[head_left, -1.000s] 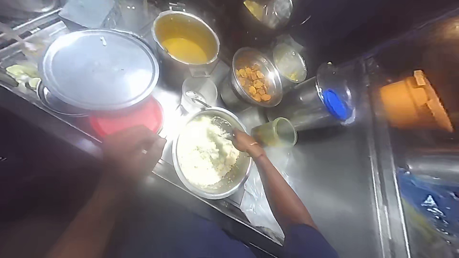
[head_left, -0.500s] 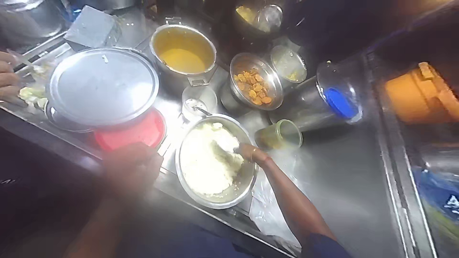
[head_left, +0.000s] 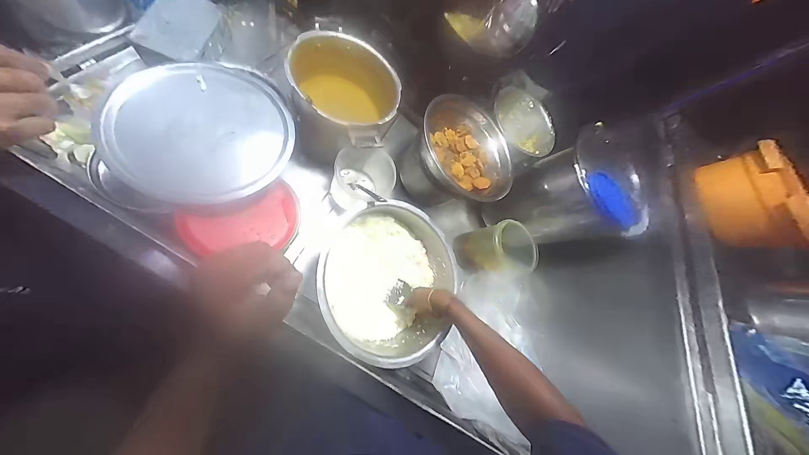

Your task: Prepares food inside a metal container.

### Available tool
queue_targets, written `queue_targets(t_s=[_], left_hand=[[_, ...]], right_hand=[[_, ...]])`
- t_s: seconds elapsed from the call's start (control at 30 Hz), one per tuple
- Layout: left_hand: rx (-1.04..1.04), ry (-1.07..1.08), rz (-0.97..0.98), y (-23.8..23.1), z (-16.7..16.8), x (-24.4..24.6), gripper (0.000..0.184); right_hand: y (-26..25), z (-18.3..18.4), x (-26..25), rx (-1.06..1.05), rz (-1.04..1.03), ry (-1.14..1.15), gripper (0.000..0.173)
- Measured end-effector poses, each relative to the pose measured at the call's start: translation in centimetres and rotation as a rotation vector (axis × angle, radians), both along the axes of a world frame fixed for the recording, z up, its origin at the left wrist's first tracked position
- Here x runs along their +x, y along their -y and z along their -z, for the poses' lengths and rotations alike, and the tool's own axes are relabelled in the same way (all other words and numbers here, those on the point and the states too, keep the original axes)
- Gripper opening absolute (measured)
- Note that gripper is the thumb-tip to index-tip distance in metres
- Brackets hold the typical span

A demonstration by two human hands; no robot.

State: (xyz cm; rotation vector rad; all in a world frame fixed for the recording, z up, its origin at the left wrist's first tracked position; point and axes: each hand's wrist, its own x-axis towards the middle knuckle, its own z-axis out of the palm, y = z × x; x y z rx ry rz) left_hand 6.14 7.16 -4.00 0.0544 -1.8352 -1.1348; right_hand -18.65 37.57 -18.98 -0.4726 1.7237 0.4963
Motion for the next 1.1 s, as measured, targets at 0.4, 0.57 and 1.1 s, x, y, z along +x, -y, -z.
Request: queue_targets(t_s=[0.4,0.57,1.1], left_hand=[[0.003,0.056,0.014,-0.2,-0.4,0.7,0.026],[0.034,0.06,0.015,0.0,-0.3,0.7,0.025],[0.018,0.07,0.016,0.0,-0.5,0.8,0.028]], right_hand=[[7.6,-0.8,7.0,-0.125,-0.044,0.078,0.058],[0.7,-1.1,3.2,0.043,-0.189,-0.207,0.062],[3.8,3.6,1.0,-0.092,-0.093,-0.278,0.038]])
